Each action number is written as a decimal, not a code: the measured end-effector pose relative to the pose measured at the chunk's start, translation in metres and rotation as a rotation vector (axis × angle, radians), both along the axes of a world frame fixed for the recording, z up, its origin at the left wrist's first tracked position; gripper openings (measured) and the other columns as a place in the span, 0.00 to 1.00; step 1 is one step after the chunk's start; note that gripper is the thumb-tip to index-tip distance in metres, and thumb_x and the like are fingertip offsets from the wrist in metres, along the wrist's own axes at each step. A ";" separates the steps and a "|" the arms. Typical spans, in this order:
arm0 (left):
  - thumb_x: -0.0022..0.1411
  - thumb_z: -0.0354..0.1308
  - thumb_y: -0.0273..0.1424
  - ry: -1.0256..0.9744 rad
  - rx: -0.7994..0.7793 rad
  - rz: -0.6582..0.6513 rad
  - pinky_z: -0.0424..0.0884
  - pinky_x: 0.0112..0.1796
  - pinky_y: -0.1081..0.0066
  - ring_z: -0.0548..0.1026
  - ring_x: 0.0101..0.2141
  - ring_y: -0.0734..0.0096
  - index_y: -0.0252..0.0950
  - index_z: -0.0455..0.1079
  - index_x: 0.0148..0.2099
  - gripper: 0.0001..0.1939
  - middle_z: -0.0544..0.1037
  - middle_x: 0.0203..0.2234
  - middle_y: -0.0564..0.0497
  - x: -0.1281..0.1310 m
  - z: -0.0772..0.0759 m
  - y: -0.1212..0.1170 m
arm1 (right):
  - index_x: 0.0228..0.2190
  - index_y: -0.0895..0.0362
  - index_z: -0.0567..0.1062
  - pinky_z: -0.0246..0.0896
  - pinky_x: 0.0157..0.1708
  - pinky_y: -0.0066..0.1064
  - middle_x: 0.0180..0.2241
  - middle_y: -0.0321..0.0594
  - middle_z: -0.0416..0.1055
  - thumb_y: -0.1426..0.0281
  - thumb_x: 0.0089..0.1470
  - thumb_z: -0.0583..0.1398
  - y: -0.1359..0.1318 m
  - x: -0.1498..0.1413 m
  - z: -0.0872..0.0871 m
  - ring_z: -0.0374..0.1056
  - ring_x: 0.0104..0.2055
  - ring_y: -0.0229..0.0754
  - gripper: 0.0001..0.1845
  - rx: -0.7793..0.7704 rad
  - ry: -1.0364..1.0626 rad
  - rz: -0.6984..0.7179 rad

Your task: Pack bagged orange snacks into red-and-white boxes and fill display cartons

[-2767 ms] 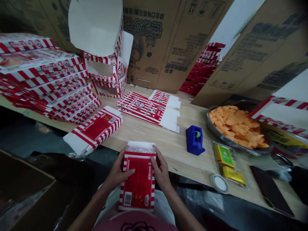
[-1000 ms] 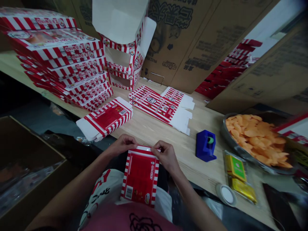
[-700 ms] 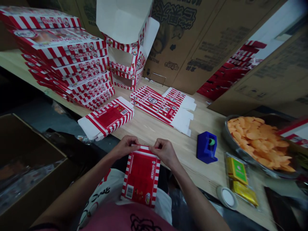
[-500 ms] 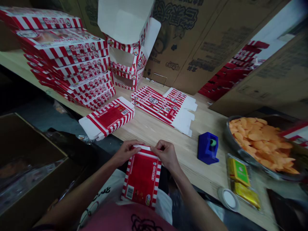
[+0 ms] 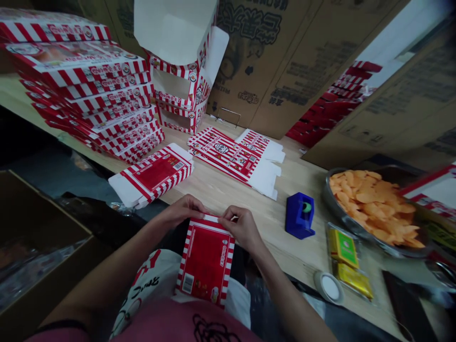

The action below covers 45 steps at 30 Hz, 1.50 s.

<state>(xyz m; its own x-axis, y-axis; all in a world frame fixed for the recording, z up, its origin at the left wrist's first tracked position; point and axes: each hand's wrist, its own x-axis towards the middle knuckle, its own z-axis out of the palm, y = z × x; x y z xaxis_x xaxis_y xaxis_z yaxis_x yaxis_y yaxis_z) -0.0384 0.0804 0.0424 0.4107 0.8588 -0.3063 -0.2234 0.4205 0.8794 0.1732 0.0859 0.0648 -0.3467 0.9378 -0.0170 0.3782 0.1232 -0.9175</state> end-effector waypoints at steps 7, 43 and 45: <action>0.47 0.68 0.34 0.039 0.152 0.025 0.71 0.36 0.71 0.77 0.33 0.66 0.33 0.79 0.37 0.14 0.81 0.33 0.44 -0.008 -0.008 -0.024 | 0.22 0.55 0.73 0.62 0.35 0.31 0.28 0.38 0.74 0.68 0.49 0.62 -0.031 -0.004 -0.010 0.69 0.32 0.41 0.07 0.087 0.225 -0.100; 0.50 0.65 0.36 0.160 0.235 0.318 0.66 0.31 0.74 0.72 0.31 0.70 0.34 0.74 0.35 0.12 0.76 0.30 0.52 0.047 -0.008 -0.046 | 0.14 0.57 0.70 0.64 0.27 0.32 0.26 0.38 0.78 0.75 0.27 0.70 -0.021 0.030 -0.013 0.70 0.24 0.40 0.13 -0.644 0.721 -0.293; 0.50 0.65 0.37 0.151 0.212 0.313 0.67 0.31 0.74 0.72 0.30 0.70 0.34 0.73 0.35 0.12 0.76 0.29 0.53 0.048 -0.008 -0.047 | 0.14 0.57 0.70 0.63 0.26 0.32 0.25 0.38 0.78 0.76 0.26 0.70 -0.018 0.028 -0.013 0.69 0.22 0.39 0.13 -0.674 0.753 -0.336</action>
<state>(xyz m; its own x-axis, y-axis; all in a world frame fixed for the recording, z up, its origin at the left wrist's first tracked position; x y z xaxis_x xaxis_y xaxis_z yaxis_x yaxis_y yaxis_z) 0.0092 0.0336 0.0345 0.0831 0.9859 -0.1456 -0.1740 0.1582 0.9720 0.2011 0.0677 0.0522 -0.2096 0.8643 -0.4573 -0.3946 -0.5027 -0.7691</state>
